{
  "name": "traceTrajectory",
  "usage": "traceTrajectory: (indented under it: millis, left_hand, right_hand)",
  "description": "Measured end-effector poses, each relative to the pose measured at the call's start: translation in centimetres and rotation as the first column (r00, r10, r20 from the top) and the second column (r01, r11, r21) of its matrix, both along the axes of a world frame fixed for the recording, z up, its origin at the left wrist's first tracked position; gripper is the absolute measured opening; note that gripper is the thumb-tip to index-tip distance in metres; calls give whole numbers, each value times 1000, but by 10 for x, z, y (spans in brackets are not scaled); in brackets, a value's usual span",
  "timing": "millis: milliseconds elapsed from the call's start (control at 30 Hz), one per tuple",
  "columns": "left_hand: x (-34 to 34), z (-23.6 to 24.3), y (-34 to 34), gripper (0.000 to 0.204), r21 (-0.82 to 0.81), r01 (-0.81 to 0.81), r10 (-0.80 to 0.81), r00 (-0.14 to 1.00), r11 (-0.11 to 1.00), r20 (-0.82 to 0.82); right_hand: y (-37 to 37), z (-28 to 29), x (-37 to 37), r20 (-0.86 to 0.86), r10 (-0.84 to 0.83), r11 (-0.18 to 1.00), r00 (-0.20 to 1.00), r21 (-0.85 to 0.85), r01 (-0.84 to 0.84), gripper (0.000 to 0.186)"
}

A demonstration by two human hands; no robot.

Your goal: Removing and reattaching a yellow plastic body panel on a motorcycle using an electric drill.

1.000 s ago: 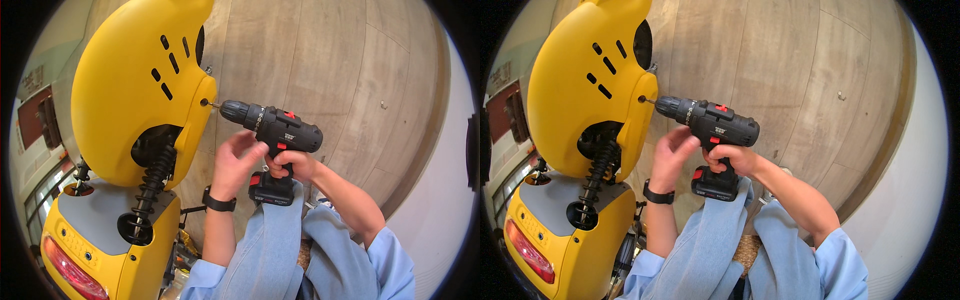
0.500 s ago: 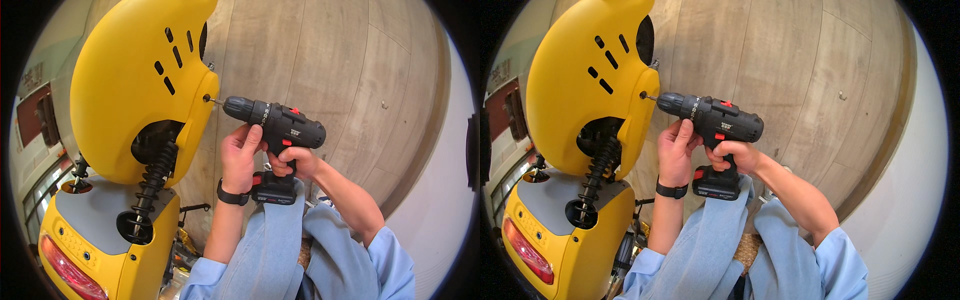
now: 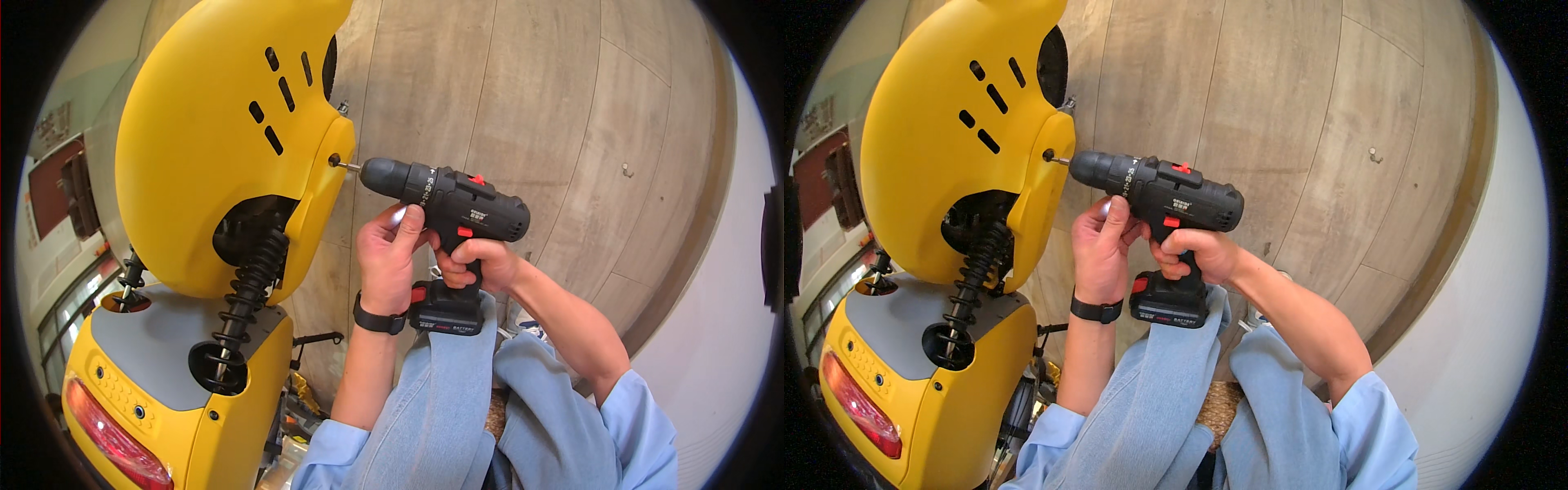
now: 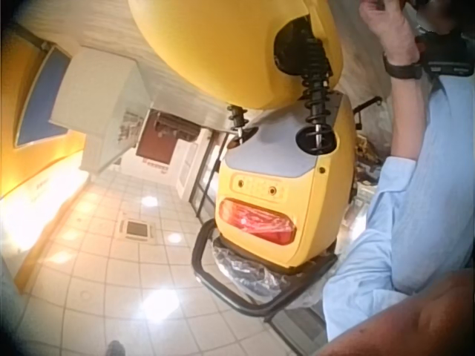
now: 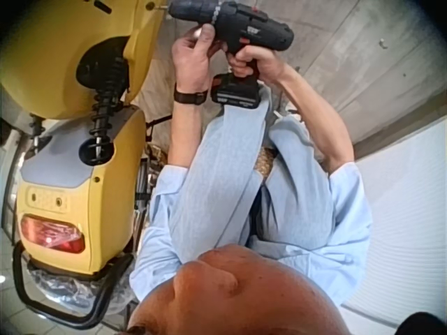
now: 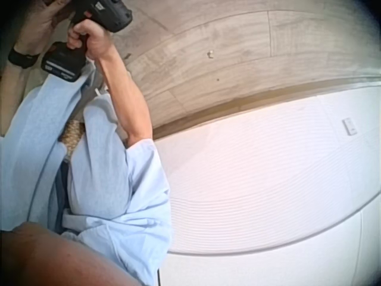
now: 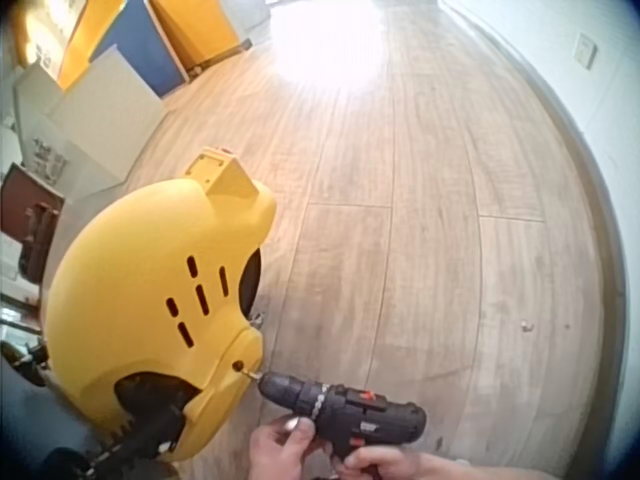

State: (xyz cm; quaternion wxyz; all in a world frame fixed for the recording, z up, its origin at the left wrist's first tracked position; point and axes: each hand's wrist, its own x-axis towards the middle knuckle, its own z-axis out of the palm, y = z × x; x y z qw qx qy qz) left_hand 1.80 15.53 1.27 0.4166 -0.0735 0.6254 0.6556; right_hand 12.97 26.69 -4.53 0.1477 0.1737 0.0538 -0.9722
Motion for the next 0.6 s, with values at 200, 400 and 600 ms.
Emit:
traceTrajectory:
  millis: [200,400,600]
  left_hand:
    - [-2,-3,0,24,-11,-2,2,1000,1000,-27]
    - [-1,2,3,22,-57,-20,17,999,998,-51]
    - [-1,-2,2,23,-27,-28,27,999,999,-22]
  right_hand:
    - [-3,3,-4,19,-38,999,999,20,37,25]
    - [5,-1,-5,-33,33,999,999,-2,-33,23]
    - [-1,2,-3,19,-21,1000,1000,10,20,27]
